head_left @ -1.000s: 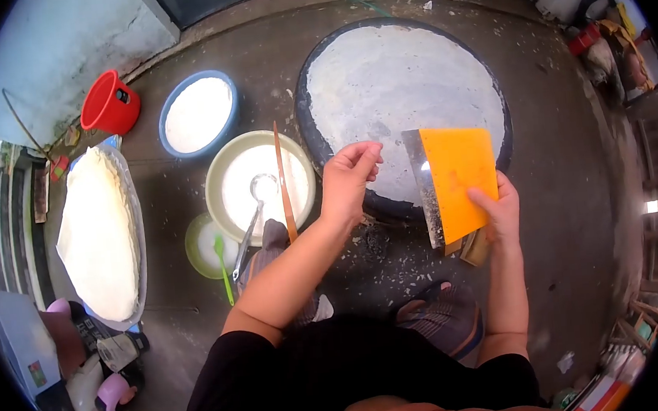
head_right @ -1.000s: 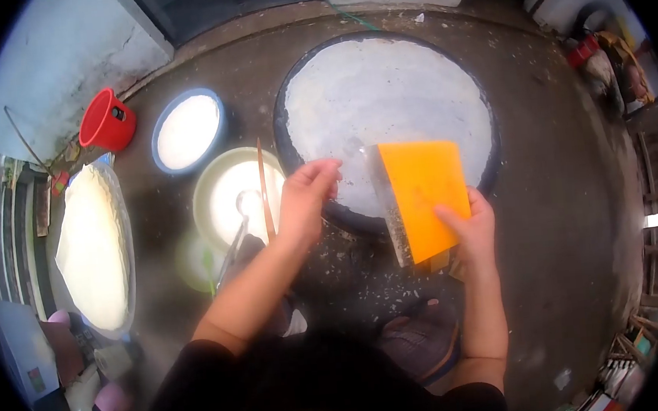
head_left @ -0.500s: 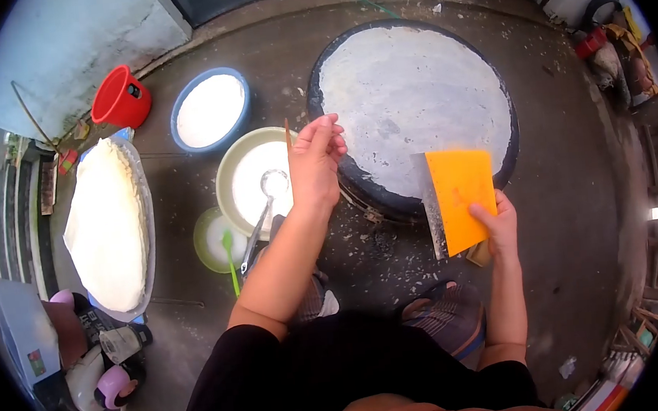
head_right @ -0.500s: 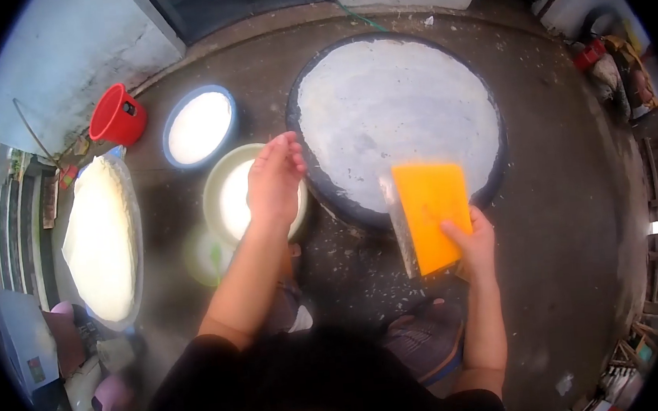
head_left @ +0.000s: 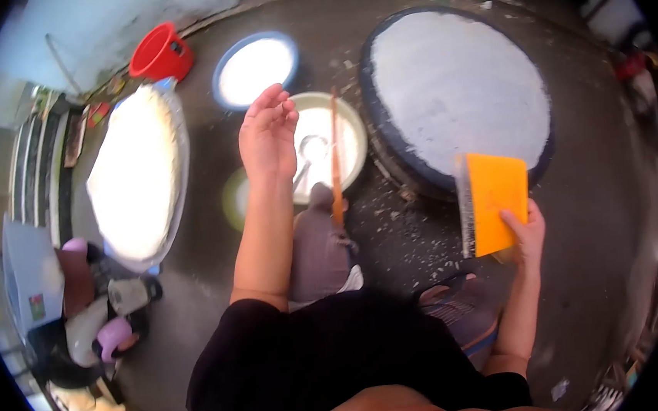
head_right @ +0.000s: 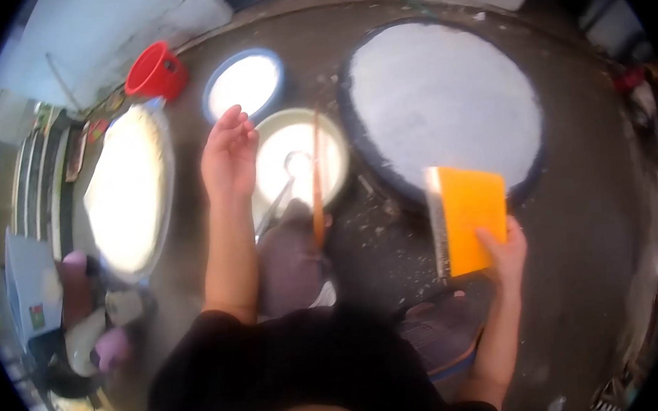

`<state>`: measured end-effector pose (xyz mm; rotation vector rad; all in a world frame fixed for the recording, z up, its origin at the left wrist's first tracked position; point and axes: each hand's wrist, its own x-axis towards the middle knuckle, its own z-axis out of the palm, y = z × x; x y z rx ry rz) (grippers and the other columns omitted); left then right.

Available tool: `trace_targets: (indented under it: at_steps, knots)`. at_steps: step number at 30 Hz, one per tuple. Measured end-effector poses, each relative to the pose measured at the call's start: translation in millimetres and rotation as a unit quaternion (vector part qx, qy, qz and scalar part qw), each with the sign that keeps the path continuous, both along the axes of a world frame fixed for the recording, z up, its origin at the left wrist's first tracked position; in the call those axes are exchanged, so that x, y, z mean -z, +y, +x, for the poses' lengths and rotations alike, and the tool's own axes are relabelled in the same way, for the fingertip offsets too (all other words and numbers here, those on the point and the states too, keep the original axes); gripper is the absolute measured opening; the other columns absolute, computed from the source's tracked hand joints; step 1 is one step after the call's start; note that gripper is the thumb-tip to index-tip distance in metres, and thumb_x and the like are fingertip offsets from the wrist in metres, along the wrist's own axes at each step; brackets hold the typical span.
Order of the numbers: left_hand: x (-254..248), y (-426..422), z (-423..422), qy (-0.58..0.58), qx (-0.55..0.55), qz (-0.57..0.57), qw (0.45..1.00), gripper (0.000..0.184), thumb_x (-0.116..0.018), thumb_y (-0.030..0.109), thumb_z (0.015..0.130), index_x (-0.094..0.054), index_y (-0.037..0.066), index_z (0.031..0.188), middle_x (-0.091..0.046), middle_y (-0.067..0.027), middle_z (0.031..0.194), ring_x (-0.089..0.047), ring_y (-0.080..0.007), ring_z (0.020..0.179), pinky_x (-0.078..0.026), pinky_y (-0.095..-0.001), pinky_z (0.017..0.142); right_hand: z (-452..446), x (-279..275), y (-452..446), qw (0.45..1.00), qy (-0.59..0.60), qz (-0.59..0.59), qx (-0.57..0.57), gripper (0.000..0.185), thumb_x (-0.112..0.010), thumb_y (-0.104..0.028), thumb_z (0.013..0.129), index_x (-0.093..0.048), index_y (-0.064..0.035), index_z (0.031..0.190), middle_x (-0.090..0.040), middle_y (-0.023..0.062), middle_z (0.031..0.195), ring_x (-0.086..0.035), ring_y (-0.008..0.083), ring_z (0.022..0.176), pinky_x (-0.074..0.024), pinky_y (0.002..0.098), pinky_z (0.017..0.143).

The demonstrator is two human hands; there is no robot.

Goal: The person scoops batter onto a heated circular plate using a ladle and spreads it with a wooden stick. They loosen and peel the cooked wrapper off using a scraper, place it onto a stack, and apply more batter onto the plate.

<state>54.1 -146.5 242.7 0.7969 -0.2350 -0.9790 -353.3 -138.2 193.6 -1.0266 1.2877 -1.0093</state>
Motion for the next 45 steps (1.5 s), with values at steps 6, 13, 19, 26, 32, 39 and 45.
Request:
trace_targets:
  at_steps: [6, 13, 19, 26, 32, 39, 45]
  knots:
    - [60, 64, 78, -0.211, -0.163, 0.210, 0.941, 0.027, -0.045, -0.007, 0.072, -0.058, -0.005, 0.094, -0.059, -0.0101, 0.086, -0.053, -0.0124, 0.072, -0.042, -0.0209, 0.064, -1, 4, 10, 1.000, 0.013, -0.003, -0.008, 0.028, -0.063, -0.003, 0.076, -0.052, 0.0006, 0.102, -0.059, 0.0083, 0.094, -0.058, 0.0155, 0.081, -0.0470, 0.0265, 0.074]
    - [112, 117, 124, -0.351, -0.208, 0.282, 0.868, 0.018, -0.054, 0.005, 0.079, -0.061, -0.002, 0.094, -0.061, -0.0057, 0.089, -0.054, -0.0099, 0.080, -0.041, -0.0212, 0.072, 3, 3, 12, 0.998, 0.062, -0.006, -0.019, 0.028, -0.063, -0.005, 0.076, -0.052, 0.0000, 0.101, -0.059, 0.0076, 0.094, -0.057, 0.0147, 0.084, -0.0454, 0.0271, 0.077]
    - [71, 119, 70, -0.431, -0.097, 0.277, 0.853, 0.022, -0.054, 0.010, 0.081, -0.060, -0.002, 0.098, -0.059, -0.0068, 0.094, -0.053, -0.0139, 0.090, -0.041, -0.0244, 0.079, -18, 18, 0, 0.985, 0.167, -0.031, 0.020, 0.028, -0.063, -0.009, 0.077, -0.055, 0.0008, 0.102, -0.059, 0.0066, 0.092, -0.055, 0.0134, 0.082, -0.0437, 0.0253, 0.074]
    - [23, 118, -27, -0.649, 0.111, 0.121, 0.743, 0.021, -0.052, -0.001, 0.076, -0.058, 0.001, 0.095, -0.053, -0.0136, 0.105, -0.051, -0.0254, 0.098, -0.038, -0.0307, 0.087, -119, 69, -49, 0.914, 0.307, -0.068, 0.255, 0.030, -0.067, -0.018, 0.074, -0.055, 0.0019, 0.094, -0.060, 0.0108, 0.090, -0.057, 0.0165, 0.080, -0.0441, 0.0268, 0.072]
    - [17, 83, -67, -0.634, 0.188, 0.051, 0.749, 0.020, -0.051, -0.003, 0.075, -0.057, 0.000, 0.094, -0.051, -0.0156, 0.105, -0.050, -0.0276, 0.099, -0.039, -0.0328, 0.085, -138, 92, -97, 0.831, 0.438, -0.035, 0.341, 0.040, -0.067, -0.019, 0.073, -0.052, 0.0021, 0.104, -0.060, 0.0145, 0.097, -0.059, 0.0225, 0.087, -0.0452, 0.0308, 0.078]
    - [31, 45, -83, -0.655, 0.257, 0.031, 0.710, 0.022, -0.052, -0.005, 0.074, -0.056, -0.001, 0.096, -0.053, -0.0152, 0.104, -0.054, -0.0270, 0.094, -0.042, -0.0310, 0.081, -159, 78, -202, 0.787, 0.542, -0.016, 0.292, 0.058, -0.066, -0.027, 0.071, -0.045, -0.0076, 0.122, -0.059, 0.0156, 0.103, -0.056, 0.0302, 0.096, -0.0441, 0.0359, 0.081]
    - [38, 14, -92, -0.634, 0.283, 0.065, 0.717, 0.023, -0.053, -0.006, 0.074, -0.056, -0.002, 0.096, -0.053, -0.0151, 0.103, -0.053, -0.0267, 0.095, -0.042, -0.0309, 0.081, -155, 50, -287, 0.758, 0.598, 0.062, 0.255, 0.060, -0.066, -0.031, 0.071, -0.045, -0.0131, 0.124, -0.059, 0.0126, 0.106, -0.057, 0.0289, 0.097, -0.0442, 0.0370, 0.082]
